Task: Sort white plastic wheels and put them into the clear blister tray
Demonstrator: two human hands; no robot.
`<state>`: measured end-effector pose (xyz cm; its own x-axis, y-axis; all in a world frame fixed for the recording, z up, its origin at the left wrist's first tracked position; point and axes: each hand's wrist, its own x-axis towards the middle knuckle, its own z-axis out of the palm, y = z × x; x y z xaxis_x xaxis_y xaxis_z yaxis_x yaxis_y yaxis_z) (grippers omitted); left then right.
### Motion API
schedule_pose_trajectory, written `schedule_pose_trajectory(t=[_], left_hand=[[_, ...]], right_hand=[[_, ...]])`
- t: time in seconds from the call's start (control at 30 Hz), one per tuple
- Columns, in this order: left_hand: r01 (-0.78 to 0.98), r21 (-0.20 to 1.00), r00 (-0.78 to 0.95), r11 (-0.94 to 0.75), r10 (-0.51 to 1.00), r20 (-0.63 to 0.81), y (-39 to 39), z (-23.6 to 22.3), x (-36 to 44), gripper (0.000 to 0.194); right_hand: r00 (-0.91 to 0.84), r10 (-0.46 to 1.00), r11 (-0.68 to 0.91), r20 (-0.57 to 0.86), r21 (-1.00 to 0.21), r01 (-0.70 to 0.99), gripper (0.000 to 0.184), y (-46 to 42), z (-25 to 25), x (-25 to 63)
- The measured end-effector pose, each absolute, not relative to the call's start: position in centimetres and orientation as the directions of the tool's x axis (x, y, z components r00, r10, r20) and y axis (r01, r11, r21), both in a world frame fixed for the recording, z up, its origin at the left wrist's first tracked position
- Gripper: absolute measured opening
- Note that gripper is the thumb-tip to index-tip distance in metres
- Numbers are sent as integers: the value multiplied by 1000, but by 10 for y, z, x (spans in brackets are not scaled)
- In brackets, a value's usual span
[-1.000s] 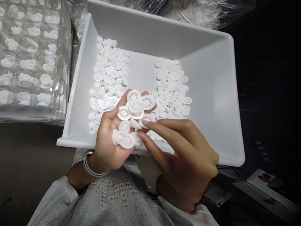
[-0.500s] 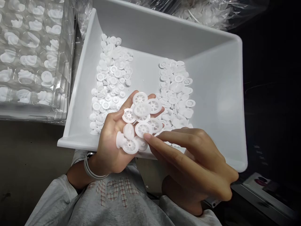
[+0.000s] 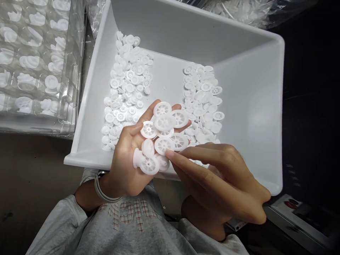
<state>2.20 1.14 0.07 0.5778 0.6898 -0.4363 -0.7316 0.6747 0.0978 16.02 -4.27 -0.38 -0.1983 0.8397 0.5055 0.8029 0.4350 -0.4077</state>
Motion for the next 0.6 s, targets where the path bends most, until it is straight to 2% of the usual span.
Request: schedule_pose_trajectory(t=[0.33,0.43,0.6], left_hand=[[-740,59,589,670,688,-425,11,-1,23,52],[-737,75,578,672,683,-446,11,0,22,52],[-733,96,580,674,692,-431,11,-2,22,50]], right_hand=[[-233,806,492,544,-397,775,27,-36,0,157],[-254,849,463,464,-421,780,21,-32,10,153],[-333,873,462,358,-383,800,23,-25,20,144]])
